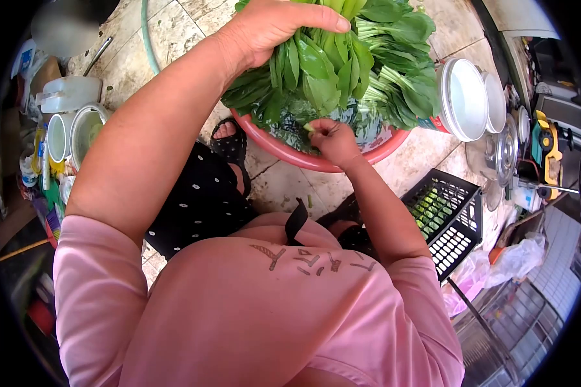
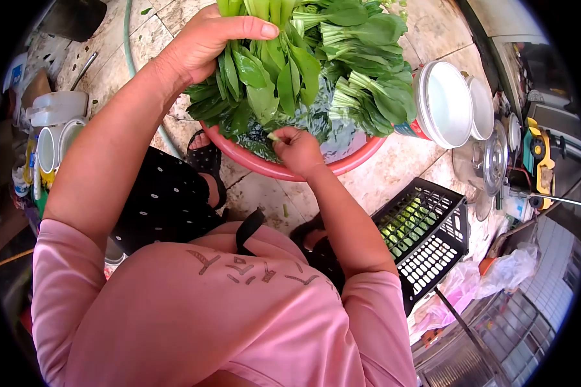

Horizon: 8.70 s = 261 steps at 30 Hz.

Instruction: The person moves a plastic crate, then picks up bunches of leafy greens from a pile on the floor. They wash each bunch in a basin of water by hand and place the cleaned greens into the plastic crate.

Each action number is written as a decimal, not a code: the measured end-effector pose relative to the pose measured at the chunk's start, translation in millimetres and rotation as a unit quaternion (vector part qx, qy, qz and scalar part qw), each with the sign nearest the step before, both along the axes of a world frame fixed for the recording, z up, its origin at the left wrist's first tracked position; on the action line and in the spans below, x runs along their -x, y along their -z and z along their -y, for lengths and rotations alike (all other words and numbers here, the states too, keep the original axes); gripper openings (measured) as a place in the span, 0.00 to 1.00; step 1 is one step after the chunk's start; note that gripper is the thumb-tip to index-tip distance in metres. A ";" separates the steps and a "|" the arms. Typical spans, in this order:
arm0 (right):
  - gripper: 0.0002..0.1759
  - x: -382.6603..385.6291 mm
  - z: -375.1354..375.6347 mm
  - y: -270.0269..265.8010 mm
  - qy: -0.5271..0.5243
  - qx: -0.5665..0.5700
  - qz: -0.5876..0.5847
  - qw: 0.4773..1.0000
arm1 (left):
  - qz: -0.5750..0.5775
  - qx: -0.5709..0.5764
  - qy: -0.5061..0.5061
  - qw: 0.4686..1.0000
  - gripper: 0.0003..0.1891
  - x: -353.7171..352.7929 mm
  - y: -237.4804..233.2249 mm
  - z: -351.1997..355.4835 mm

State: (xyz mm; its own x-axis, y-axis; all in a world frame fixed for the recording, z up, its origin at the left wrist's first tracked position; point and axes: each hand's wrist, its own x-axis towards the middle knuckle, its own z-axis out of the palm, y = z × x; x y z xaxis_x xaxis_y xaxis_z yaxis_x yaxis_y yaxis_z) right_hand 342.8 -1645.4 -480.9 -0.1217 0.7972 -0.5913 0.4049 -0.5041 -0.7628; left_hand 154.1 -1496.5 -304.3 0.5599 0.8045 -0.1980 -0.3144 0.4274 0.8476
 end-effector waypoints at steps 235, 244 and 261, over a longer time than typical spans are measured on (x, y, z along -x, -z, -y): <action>0.21 -89.2 -36.3 -19.1 -0.103 -0.021 0.386 0.916 | -0.477 -0.364 0.182 0.779 0.21 21.8 -15.8 32.5; 0.25 -13.5 -55.7 36.9 -0.090 0.083 0.427 0.896 | -0.486 -0.337 0.213 0.777 0.21 13.6 -10.0 30.0; 0.23 -64.5 -34.9 -37.7 -0.115 0.017 0.361 0.925 | -0.492 -0.339 0.242 0.764 0.22 4.2 0.8 28.0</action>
State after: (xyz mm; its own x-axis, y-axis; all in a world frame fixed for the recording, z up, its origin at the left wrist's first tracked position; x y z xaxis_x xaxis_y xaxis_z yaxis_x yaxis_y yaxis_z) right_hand 407.3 -1610.5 -443.2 0.1510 0.7787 -0.6089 0.9024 -0.3600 -0.2366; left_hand 149.9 -1524.5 -305.1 0.6735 0.6542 -0.3440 0.6737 -0.3518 0.6499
